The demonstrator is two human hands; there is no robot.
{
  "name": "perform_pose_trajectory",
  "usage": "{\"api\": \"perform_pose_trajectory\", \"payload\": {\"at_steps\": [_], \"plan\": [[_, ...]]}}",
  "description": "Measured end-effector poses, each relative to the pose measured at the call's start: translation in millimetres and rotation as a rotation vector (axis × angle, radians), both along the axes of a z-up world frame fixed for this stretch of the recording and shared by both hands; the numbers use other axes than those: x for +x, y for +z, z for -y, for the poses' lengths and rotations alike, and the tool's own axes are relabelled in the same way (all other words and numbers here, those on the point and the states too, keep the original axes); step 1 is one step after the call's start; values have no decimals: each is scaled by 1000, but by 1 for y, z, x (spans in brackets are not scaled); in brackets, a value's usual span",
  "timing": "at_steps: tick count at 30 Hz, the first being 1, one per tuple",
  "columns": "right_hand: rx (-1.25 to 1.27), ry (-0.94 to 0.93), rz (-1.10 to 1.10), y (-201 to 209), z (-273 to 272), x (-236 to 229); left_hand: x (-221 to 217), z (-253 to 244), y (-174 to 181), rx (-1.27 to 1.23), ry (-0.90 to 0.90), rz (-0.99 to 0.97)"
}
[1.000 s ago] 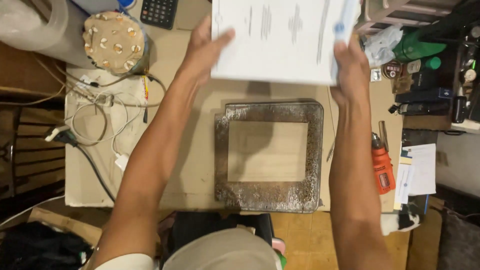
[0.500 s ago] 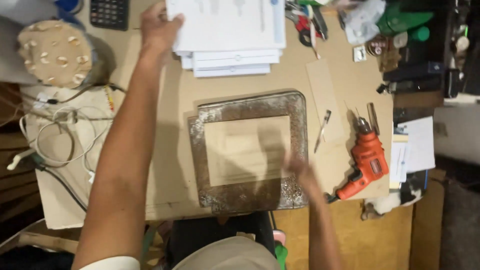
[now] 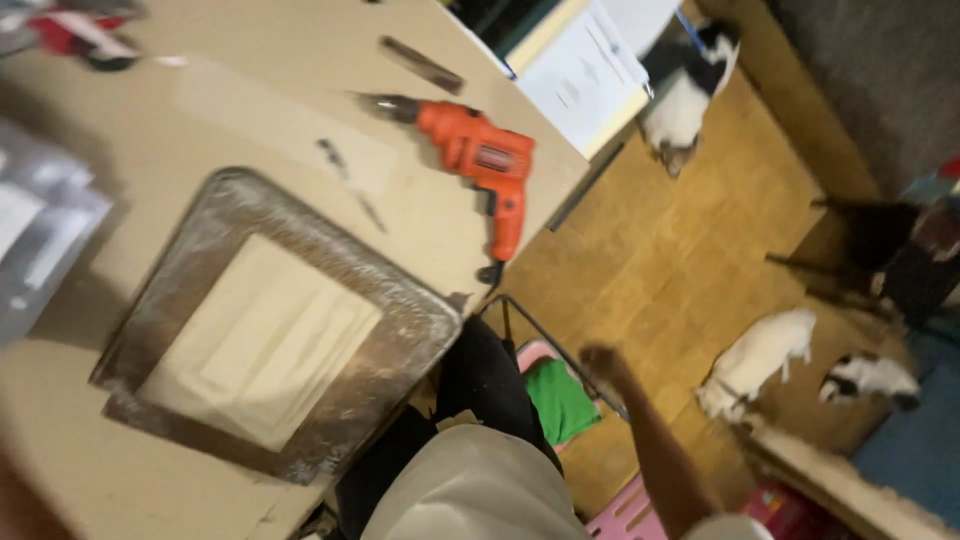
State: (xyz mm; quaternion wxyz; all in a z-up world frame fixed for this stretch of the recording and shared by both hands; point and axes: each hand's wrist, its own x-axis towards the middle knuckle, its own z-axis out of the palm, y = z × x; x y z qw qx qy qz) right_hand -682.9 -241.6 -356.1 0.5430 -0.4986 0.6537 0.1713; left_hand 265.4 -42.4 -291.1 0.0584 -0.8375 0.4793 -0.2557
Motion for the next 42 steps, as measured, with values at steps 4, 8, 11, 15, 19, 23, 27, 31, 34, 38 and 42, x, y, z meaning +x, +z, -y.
{"api": "perform_pose_trajectory", "payload": {"at_steps": [4, 8, 11, 15, 19, 23, 27, 31, 34, 38, 42], "plan": [[44, -248, -16, -17, 102, 19, -201, 25, 121, -40, 30, -351], [-268, -458, 463, -41, 234, 58, -328, 142, 149, -226, -124, -720], [-415, -427, 388, -12, 333, 116, -362, 185, 149, -264, -48, -715], [-604, -221, -102, -48, 449, 141, -378, 205, 143, -205, -35, -588], [-1107, 71, 183, -110, 521, 130, -380, 206, 137, -168, -44, -536], [-1164, 298, 5, -89, 557, 173, -388, 219, 132, -218, 9, -530], [-470, 219, -171, -25, 570, 225, -389, 220, 124, -275, 56, -570], [-457, 338, -312, -38, 580, 231, -389, 217, 120, -270, 109, -599], [-608, 345, -261, -43, 583, 225, -388, 214, 116, -313, 105, -620], [-479, 356, -223, -25, 591, 222, -382, 213, 119, -286, 92, -608], [-432, 532, -128, 24, 569, 221, -369, 200, 126, -150, -19, -540]]}}
